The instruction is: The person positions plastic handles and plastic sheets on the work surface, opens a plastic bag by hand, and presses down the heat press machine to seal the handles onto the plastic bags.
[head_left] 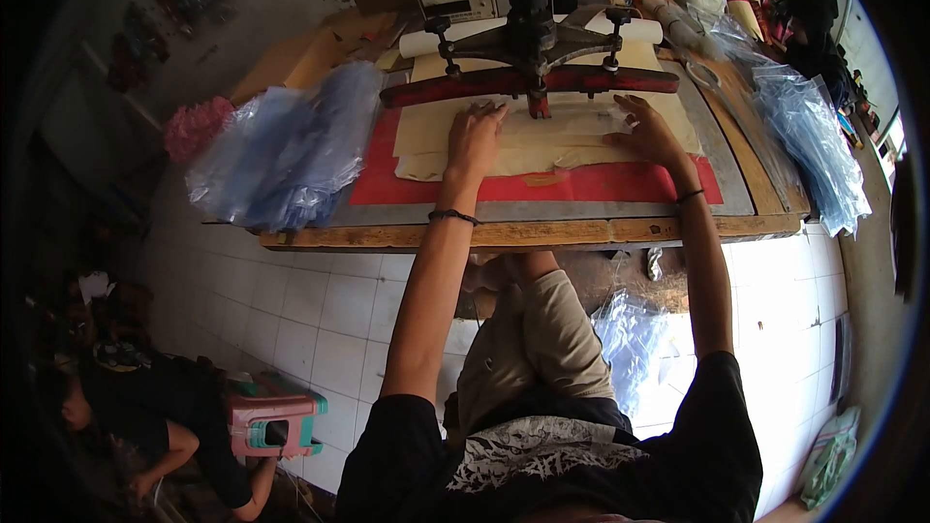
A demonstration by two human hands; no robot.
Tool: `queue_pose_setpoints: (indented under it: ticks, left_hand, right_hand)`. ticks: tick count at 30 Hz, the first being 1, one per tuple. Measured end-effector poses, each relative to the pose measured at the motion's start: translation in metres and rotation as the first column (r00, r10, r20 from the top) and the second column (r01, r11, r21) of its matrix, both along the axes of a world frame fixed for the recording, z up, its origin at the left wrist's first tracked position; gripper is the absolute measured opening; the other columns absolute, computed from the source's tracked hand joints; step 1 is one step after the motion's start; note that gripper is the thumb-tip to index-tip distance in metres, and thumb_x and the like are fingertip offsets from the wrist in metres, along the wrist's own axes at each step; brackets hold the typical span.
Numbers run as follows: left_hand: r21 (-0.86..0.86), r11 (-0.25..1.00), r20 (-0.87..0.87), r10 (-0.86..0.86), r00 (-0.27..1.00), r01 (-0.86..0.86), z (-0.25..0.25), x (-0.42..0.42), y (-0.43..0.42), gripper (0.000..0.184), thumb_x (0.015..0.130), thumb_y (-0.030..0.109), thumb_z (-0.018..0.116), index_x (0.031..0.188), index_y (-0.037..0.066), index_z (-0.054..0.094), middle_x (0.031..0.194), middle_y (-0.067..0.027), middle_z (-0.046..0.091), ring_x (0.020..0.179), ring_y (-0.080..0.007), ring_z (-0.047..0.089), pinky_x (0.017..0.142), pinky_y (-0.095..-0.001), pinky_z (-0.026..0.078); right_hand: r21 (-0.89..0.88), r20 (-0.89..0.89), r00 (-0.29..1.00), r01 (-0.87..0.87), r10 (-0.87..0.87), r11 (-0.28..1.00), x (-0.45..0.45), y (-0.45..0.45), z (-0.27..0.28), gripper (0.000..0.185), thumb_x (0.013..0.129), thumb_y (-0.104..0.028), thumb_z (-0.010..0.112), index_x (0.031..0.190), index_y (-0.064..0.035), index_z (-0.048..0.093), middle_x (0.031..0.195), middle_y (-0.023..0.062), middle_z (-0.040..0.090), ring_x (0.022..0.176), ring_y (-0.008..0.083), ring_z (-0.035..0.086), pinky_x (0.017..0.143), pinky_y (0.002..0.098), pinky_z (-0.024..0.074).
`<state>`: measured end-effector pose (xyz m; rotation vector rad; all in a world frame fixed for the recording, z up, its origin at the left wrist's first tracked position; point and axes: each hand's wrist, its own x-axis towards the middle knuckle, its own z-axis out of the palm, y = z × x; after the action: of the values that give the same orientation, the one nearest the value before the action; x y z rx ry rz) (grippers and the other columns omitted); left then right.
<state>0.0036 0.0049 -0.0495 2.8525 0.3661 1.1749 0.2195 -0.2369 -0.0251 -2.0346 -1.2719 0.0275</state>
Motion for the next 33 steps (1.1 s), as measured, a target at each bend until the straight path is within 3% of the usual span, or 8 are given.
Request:
queue_pose_setpoints:
  ticks: [3,6,10,16,20,28,31,33]
  left_hand:
    - [-0.252,0.959,-0.299,0.047,0.953,-0.127,0.025,-0.004,-0.016,0.031,0.090,0.013,0.050,0.117,0.005,0.063,0.113,-0.0163,0.064,0.102,-0.0344,0.061,0.089,-0.0417,0.050]
    - [-0.095,0.990,-0.359,0.065,0.931,-0.106,0.018,0.009,0.003,0.031,0.089,0.014,0.049,0.116,0.005,0.063,0.111,-0.0181,0.064,0.100,-0.0351,0.062,0.087,-0.0427,0.050]
    - [-0.063,0.997,-0.185,-0.044,0.982,0.032,0.007,0.009,0.004,0.029,0.089,0.010,0.050,0.114,0.002,0.062,0.108,-0.0200,0.064,0.096,-0.0369,0.062,0.084,-0.0435,0.051]
    - [-0.251,0.963,-0.233,-0.157,0.960,0.096,0.009,0.012,0.020,0.038,0.091,0.017,0.052,0.125,0.001,0.055,0.130,-0.0204,0.054,0.121,-0.0345,0.050,0.104,-0.0409,0.041]
    - [-0.079,0.976,-0.140,-0.212,0.967,0.203,0.005,0.005,0.015,0.038,0.093,0.019,0.052,0.126,0.000,0.054,0.128,-0.0283,0.051,0.122,-0.0417,0.048,0.110,-0.0465,0.031]
    - [-0.195,0.972,-0.201,-0.173,0.964,0.133,0.014,0.004,0.018,0.029,0.092,0.007,0.049,0.117,0.001,0.061,0.121,-0.0200,0.059,0.112,-0.0375,0.055,0.099,-0.0433,0.043]
    - [0.030,0.993,-0.189,-0.109,0.976,0.117,0.001,0.015,0.030,0.029,0.092,0.007,0.048,0.117,0.002,0.061,0.122,-0.0189,0.059,0.113,-0.0360,0.055,0.095,-0.0427,0.046]
    - [0.019,0.995,-0.143,-0.094,0.985,0.098,0.001,0.018,0.031,0.028,0.091,0.008,0.049,0.116,0.003,0.063,0.117,-0.0189,0.061,0.107,-0.0355,0.058,0.091,-0.0426,0.049]
  right_hand:
    - [0.045,0.076,0.997,0.023,-0.026,0.999,0.004,0.002,-0.005,0.081,0.067,-0.032,0.082,0.134,-0.0016,0.050,0.132,0.0254,0.049,0.095,0.0282,0.062,0.085,0.0370,0.0504]
    - [0.059,0.094,0.995,0.037,-0.043,0.998,0.005,-0.001,-0.001,0.077,0.070,-0.031,0.081,0.134,-0.0015,0.050,0.136,0.0279,0.045,0.101,0.0321,0.060,0.090,0.0382,0.0487]
    - [0.043,0.165,0.986,0.029,-0.035,0.999,-0.011,-0.005,0.011,0.060,0.078,-0.029,0.075,0.133,-0.0143,0.054,0.140,0.0222,0.044,0.128,0.0367,0.043,0.106,0.0431,0.0370]
    - [-0.022,0.286,0.954,0.097,-0.087,0.995,-0.009,0.000,0.004,0.052,0.082,-0.032,0.070,0.129,-0.0135,0.058,0.136,0.0179,0.050,0.127,0.0342,0.044,0.106,0.0432,0.0369]
    - [-0.046,0.317,0.944,0.116,-0.095,0.992,-0.005,0.003,0.001,0.047,0.084,-0.031,0.068,0.127,-0.0139,0.060,0.137,0.0173,0.050,0.126,0.0328,0.047,0.106,0.0428,0.0365]
    - [-0.077,0.436,0.891,0.177,-0.126,0.981,-0.006,0.010,-0.008,0.041,0.090,-0.033,0.059,0.126,-0.0127,0.060,0.137,0.0171,0.049,0.129,0.0321,0.043,0.106,0.0433,0.0343]
    - [-0.082,0.468,0.876,0.170,-0.112,0.982,-0.008,0.015,-0.010,0.043,0.091,-0.034,0.058,0.127,-0.0105,0.059,0.136,0.0173,0.050,0.129,0.0321,0.043,0.106,0.0437,0.0347]
    - [-0.061,0.484,0.866,0.179,-0.128,0.982,-0.009,0.017,-0.010,0.042,0.090,-0.033,0.059,0.126,-0.0098,0.059,0.136,0.0171,0.051,0.128,0.0318,0.044,0.105,0.0433,0.0353]
